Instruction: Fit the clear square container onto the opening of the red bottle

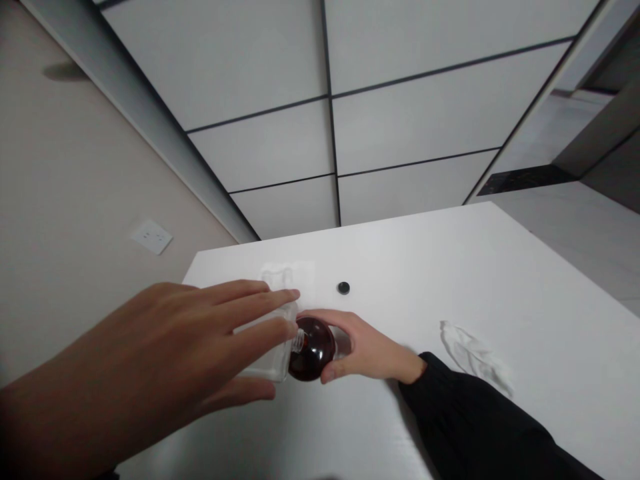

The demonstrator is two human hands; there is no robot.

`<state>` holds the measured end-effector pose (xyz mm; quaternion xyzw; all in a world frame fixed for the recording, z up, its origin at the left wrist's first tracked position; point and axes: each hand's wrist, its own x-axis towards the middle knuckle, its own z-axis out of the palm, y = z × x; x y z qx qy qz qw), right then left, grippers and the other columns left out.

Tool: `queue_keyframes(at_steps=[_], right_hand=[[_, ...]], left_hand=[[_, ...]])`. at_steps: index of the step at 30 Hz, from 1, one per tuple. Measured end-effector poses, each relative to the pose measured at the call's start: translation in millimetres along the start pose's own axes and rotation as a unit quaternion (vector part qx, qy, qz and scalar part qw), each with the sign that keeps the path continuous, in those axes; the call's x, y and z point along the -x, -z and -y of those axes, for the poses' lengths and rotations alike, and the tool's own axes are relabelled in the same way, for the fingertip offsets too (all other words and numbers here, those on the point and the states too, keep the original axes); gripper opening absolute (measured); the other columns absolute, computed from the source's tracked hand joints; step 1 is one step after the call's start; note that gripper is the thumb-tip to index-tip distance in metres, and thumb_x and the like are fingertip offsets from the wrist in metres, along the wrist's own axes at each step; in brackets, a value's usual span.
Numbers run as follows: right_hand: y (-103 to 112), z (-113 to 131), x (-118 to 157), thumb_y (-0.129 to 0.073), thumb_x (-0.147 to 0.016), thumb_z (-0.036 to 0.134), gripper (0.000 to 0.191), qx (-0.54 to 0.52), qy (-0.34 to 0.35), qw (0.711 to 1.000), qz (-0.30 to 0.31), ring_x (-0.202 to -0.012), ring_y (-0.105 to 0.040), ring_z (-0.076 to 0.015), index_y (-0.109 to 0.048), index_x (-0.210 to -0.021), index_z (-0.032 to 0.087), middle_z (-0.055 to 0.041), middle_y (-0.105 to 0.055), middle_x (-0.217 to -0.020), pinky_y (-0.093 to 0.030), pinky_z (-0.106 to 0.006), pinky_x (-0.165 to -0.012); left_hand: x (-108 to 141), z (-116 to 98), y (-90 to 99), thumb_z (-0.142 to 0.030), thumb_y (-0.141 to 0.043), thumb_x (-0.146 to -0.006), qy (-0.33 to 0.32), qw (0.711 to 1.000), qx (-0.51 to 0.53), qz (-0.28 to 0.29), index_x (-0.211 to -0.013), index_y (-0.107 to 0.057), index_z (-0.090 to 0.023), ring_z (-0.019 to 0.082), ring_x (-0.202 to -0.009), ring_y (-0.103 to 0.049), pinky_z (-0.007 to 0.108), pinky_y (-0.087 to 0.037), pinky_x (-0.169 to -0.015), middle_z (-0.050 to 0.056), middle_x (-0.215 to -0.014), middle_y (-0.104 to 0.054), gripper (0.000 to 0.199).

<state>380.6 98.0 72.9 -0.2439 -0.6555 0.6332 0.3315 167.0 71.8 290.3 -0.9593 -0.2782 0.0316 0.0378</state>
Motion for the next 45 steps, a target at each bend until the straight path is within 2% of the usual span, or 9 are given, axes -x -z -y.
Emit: queue_keyframes(at_steps=[5,13,19,24,29,32,38,45], right_hand=[[-0.7,-1.2,-0.3,-0.093,-0.06,0.07,0.096,-0.009,0.0,1.0,-0.003,-0.131,-0.062,-0.0381,-0.066,-0.14,0.024,-0.0126,-0.071,-0.136,-0.036,-0.066,-0.121],[-1.3,1.7,-2.1,-0.093,-0.062,0.069,0.096,-0.012,0.01,1.0,0.0,-0.131,-0.063,-0.038,-0.065,-0.141,0.023,-0.0129,-0.07,-0.139,-0.038,-0.064,-0.12],[-1.5,3.9,-2.0,-0.092,-0.064,0.07,0.095,-0.015,0.01,1.0,0.006,-0.131,-0.063,-0.0376,-0.064,-0.141,0.021,-0.0137,-0.07,-0.139,-0.04,-0.062,-0.119],[0.1,4.2,-1.3,-0.095,-0.063,0.065,0.096,-0.002,-0.001,1.0,0.006,-0.133,-0.062,-0.0378,-0.064,-0.143,0.021,-0.014,-0.068,-0.144,-0.038,-0.063,-0.12],[-1.0,3.1,-0.9,-0.092,-0.062,0.072,0.099,-0.001,-0.001,1.0,0.003,-0.132,-0.061,-0.0385,-0.063,-0.143,0.021,-0.0152,-0.067,-0.144,-0.036,-0.065,-0.12],[-2.4,3.9,-1.2,-0.089,-0.061,0.077,0.102,-0.009,-0.013,1.0,0.005,-0.131,-0.062,-0.0388,-0.064,-0.141,0.02,-0.0156,-0.069,-0.139,-0.037,-0.065,-0.119],[-3.2,7.4,-2.5,-0.086,-0.061,0.08,0.102,-0.031,0.006,0.999,0.011,-0.128,-0.062,-0.0359,-0.063,-0.142,0.022,-0.0134,-0.069,-0.137,-0.038,-0.063,-0.119],[-2.8,5.3,-1.5,-0.088,-0.061,0.079,0.099,-0.008,-0.01,1.0,0.004,-0.127,-0.063,-0.036,-0.066,-0.137,0.02,-0.0123,-0.071,-0.129,-0.038,-0.062,-0.119]], left_hand=[[-1.9,-1.2,1.6,-0.011,-0.077,-0.086,-0.007,1.0,-0.008,-0.005,-0.109,-0.065,-0.022,0.034,-0.089,-0.076,0.039,-0.056,-0.056,0.011,-0.119,-0.08,0.028],[-4.5,-1.3,2.5,-0.015,-0.081,-0.086,-0.008,1.0,-0.003,-0.005,-0.11,-0.067,-0.022,0.032,-0.088,-0.076,0.038,-0.058,-0.059,0.01,-0.114,-0.08,0.028],[-8.5,-2.9,3.0,-0.022,-0.099,-0.071,-0.008,1.0,0.02,-0.018,-0.108,-0.073,-0.021,0.033,-0.094,-0.078,0.048,-0.067,-0.076,0.009,-0.118,-0.081,0.045],[-6.7,-4.2,1.2,-0.022,-0.102,-0.065,-0.009,0.999,0.026,-0.022,-0.108,-0.076,-0.017,0.035,-0.097,-0.077,0.052,-0.069,-0.076,0.012,-0.12,-0.08,0.05],[-2.0,-5.7,-2.4,-0.025,-0.1,-0.069,-0.017,0.998,0.034,-0.047,-0.11,-0.076,-0.016,0.035,-0.106,-0.076,0.053,-0.069,-0.085,0.013,-0.127,-0.078,0.048],[-0.7,-6.7,-4.2,-0.028,-0.1,-0.071,-0.008,0.997,0.046,-0.058,-0.111,-0.076,-0.016,0.036,-0.11,-0.074,0.056,-0.067,-0.089,0.014,-0.129,-0.075,0.048],[-2.5,-7.0,-6.5,-0.03,-0.099,-0.072,0.008,0.995,0.071,-0.066,-0.112,-0.074,-0.018,0.032,-0.102,-0.073,0.052,-0.068,-0.082,0.012,-0.12,-0.074,0.049],[-0.5,-5.8,-11.2,-0.032,-0.097,-0.076,-0.003,0.995,0.076,-0.071,-0.12,-0.064,-0.02,0.03,-0.104,-0.069,0.048,-0.065,-0.082,0.009,-0.121,-0.071,0.056]])
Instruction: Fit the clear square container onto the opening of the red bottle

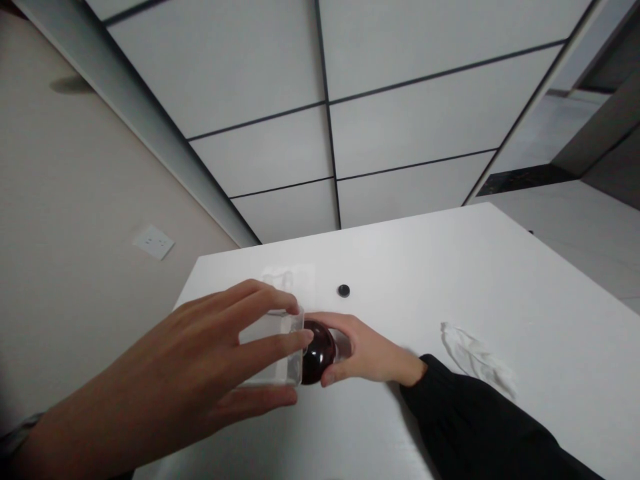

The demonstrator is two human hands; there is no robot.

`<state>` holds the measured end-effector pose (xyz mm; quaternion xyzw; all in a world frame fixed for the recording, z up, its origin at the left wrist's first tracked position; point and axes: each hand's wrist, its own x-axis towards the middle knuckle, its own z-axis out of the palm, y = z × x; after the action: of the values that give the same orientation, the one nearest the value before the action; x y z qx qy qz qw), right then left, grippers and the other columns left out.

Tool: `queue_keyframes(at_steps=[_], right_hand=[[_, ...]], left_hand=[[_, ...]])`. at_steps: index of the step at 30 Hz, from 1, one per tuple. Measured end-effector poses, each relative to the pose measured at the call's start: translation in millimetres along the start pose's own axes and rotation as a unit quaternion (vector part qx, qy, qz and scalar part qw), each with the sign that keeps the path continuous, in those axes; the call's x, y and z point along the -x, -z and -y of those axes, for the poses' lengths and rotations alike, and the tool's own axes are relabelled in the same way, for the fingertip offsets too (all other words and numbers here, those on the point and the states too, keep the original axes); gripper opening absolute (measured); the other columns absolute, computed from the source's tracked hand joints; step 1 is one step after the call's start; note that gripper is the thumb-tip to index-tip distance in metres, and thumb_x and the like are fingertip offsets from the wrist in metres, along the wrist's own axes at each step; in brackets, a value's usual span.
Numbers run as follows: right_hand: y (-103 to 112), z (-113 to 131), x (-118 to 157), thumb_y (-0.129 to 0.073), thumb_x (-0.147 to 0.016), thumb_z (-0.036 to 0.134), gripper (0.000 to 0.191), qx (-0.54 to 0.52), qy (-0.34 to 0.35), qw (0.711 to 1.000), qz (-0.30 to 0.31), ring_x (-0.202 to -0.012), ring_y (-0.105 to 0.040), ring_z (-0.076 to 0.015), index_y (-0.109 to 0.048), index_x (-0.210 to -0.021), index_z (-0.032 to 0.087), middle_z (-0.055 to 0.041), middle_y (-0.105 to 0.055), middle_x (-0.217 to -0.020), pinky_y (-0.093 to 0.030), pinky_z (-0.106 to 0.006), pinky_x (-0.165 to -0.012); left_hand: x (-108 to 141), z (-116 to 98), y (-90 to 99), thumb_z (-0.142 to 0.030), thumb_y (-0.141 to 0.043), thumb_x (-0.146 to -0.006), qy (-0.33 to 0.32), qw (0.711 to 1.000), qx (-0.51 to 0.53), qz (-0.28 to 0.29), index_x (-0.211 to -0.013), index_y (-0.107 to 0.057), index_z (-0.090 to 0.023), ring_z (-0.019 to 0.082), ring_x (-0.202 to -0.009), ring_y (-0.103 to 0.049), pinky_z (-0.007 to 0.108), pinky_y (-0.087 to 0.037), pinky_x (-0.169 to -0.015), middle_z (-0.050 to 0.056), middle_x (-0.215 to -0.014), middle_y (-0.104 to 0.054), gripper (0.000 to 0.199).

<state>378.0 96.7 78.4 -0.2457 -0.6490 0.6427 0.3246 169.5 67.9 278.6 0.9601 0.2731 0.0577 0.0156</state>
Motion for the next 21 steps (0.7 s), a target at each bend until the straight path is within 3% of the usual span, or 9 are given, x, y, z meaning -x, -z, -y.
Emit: queue_keyframes(at_steps=[7,17,21], right_hand=[[-1.0,1.6,-0.9,-0.094,-0.066,0.064,0.09,-0.017,0.024,1.0,0.003,-0.13,-0.063,-0.0347,-0.065,-0.141,0.025,-0.0105,-0.07,-0.137,-0.043,-0.057,-0.117],[-1.3,6.5,-1.1,-0.099,-0.06,0.057,0.09,-0.025,0.019,0.999,-0.014,-0.128,-0.064,-0.0372,-0.068,-0.137,0.023,-0.0089,-0.072,-0.134,-0.042,-0.055,-0.118],[-2.4,16.2,-1.3,-0.098,-0.067,0.043,0.074,-0.005,-0.018,1.0,0.003,-0.126,-0.066,-0.0362,-0.07,-0.133,0.024,-0.0065,-0.073,-0.132,-0.047,-0.052,-0.115]], left_hand=[[-1.3,0.8,-0.5,-0.03,-0.099,-0.073,-0.002,1.0,0.022,-0.005,-0.109,-0.056,-0.023,0.026,-0.093,-0.067,0.042,-0.059,-0.069,0.0,-0.108,-0.072,0.056],[-3.4,0.3,-4.3,-0.029,-0.09,-0.085,-0.009,0.999,0.045,0.004,-0.116,-0.058,-0.022,0.028,-0.112,-0.063,0.047,-0.058,-0.093,0.004,-0.123,-0.071,0.044],[-6.7,-2.1,-1.9,-0.027,-0.085,-0.091,-0.007,0.998,0.052,0.021,-0.113,-0.06,-0.02,0.03,-0.113,-0.062,0.05,-0.058,-0.095,0.007,-0.126,-0.071,0.034]])
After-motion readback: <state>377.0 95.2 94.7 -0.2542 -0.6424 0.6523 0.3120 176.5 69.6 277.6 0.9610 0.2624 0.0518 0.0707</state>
